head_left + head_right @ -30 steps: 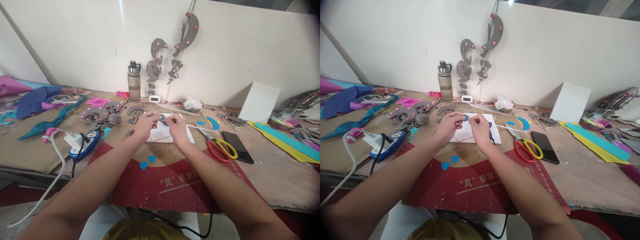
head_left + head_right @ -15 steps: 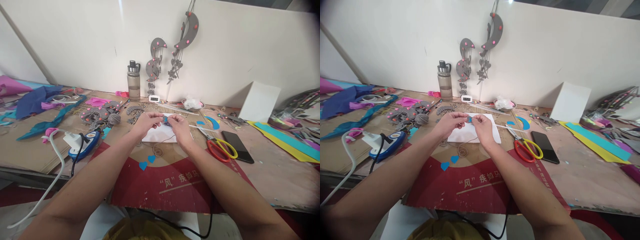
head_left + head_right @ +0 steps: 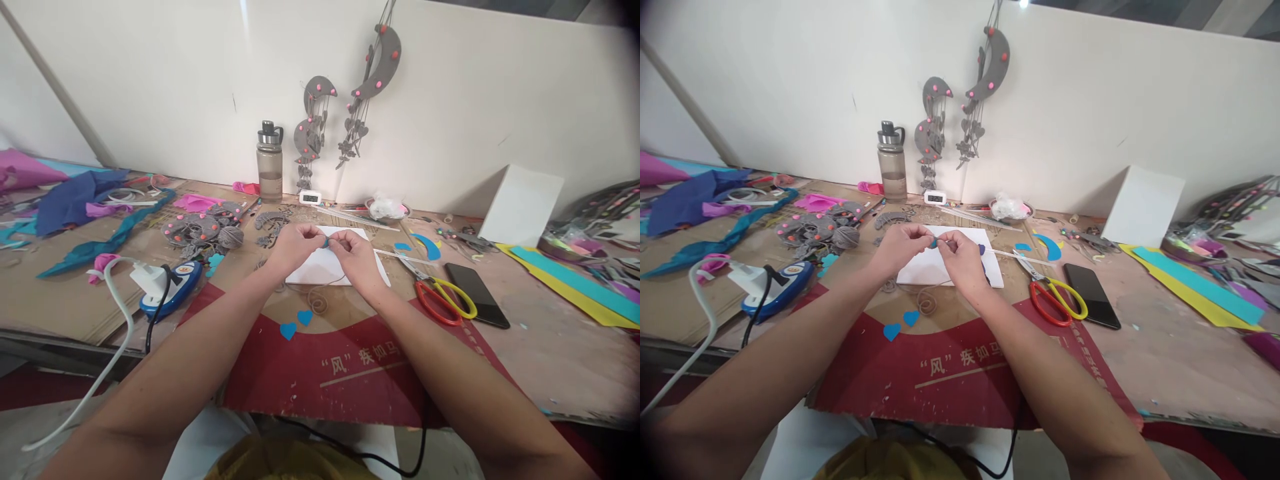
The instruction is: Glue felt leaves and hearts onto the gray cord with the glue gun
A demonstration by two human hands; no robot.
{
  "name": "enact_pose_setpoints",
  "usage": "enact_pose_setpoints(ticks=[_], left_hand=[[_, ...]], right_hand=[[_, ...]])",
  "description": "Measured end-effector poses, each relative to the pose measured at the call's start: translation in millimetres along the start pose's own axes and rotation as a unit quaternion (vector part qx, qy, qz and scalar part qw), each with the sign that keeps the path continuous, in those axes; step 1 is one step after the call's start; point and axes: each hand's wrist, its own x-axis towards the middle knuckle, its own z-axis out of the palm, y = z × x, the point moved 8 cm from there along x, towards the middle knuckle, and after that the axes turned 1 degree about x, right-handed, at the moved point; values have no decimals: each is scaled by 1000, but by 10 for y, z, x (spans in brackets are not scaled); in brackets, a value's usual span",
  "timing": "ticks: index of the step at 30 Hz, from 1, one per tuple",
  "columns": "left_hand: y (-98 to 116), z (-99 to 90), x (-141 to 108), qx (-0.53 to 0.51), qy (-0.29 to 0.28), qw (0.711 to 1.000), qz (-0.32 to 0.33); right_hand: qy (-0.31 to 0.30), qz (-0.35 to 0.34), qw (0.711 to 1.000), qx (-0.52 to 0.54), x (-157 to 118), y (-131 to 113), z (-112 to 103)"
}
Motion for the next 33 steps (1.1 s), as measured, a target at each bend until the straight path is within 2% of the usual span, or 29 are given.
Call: enact_pose_setpoints(ticks=[4, 9, 11, 15, 18, 23, 26, 31, 33], left_hand=[[-18, -20, -6, -12, 18, 1000, 4], [22, 7, -27, -32, 11, 999, -2], [19, 41, -24, -46, -17, 999, -17], [-9, 135, -20, -91, -112, 988, -47], [-3, 133, -26, -80, -132, 987, -43], [85, 82, -34, 26, -86, 996, 25], [117, 68, -33, 52, -58, 996, 52], [158, -29, -18, 74, 6, 993, 96], [119, -114, 5, 73, 41, 992, 93]], right_hand=[[-10, 9, 1000, 20, -20, 32, 32], [14, -7, 1000, 7, -30, -30, -29], [27, -7, 1000, -5, -16, -33, -77], [28, -7, 999, -30, 19, -6, -135], [13, -7, 999, -45, 32, 11, -131], [8, -41, 993, -113, 5, -64, -108], [3, -70, 987, -146, -22, -122, -81], [-12, -49, 989, -142, -19, -69, -50], [-31, -42, 990, -129, -11, -56, -24]])
